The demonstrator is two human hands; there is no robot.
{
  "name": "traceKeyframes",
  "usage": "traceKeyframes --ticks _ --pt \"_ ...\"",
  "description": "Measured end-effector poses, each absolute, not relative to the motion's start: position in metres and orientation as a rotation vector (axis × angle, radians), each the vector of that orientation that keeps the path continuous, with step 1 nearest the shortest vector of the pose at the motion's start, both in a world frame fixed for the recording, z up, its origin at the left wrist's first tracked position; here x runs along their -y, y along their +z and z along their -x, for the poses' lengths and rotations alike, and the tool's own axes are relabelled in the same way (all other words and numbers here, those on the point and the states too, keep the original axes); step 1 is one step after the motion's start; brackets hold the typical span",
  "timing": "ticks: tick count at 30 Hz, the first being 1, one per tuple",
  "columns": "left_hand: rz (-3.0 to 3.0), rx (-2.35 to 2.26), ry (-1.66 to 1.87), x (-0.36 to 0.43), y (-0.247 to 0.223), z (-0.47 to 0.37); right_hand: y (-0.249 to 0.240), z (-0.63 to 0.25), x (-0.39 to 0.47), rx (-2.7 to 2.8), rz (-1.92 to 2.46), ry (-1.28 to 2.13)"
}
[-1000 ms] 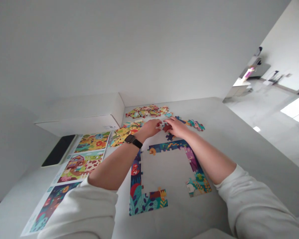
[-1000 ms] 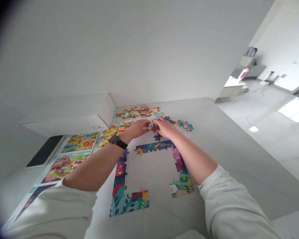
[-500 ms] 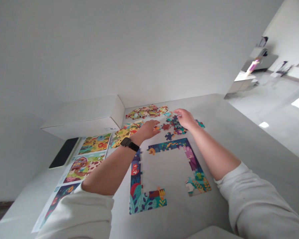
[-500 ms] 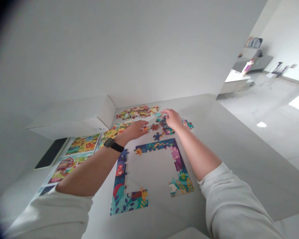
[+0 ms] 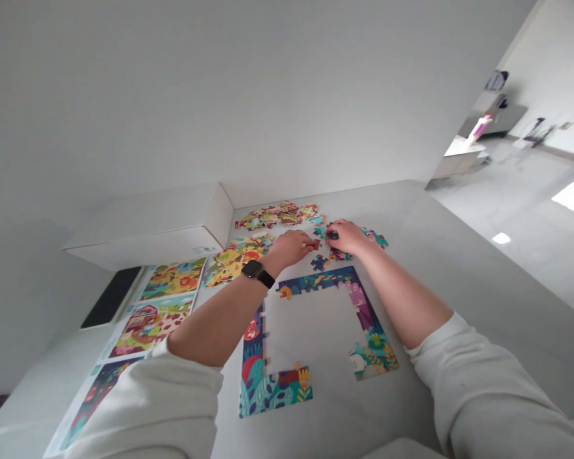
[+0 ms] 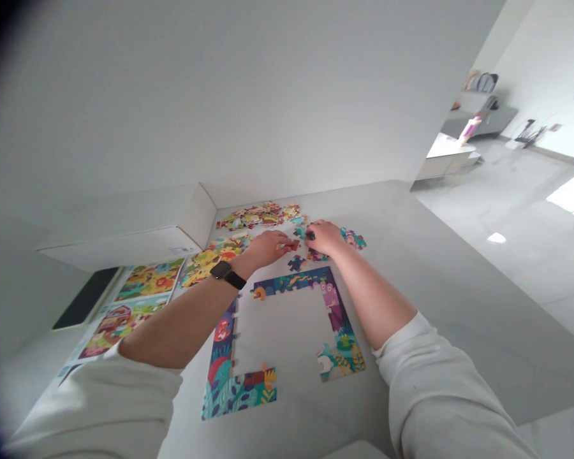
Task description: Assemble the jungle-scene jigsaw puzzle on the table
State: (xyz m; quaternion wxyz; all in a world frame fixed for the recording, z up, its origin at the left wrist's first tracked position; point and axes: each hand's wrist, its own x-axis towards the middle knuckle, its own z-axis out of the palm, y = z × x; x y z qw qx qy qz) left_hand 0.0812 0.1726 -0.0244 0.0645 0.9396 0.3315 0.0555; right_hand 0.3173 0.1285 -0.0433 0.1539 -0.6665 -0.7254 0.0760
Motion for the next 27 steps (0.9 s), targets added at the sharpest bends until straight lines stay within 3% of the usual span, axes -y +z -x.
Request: traceKeyframes --ticks 13,27 --pt "-2.708 -1.278 0.242 -0.175 -0.027 -0.090 -0.024 -0.318 -0.122 1.828 2.300 0.254" --pt "-2.580 -1.299 0.281 -0.193 -0.029 -0.120 -0.042 -0.326 -0.131 1.869 2.143 0.096"
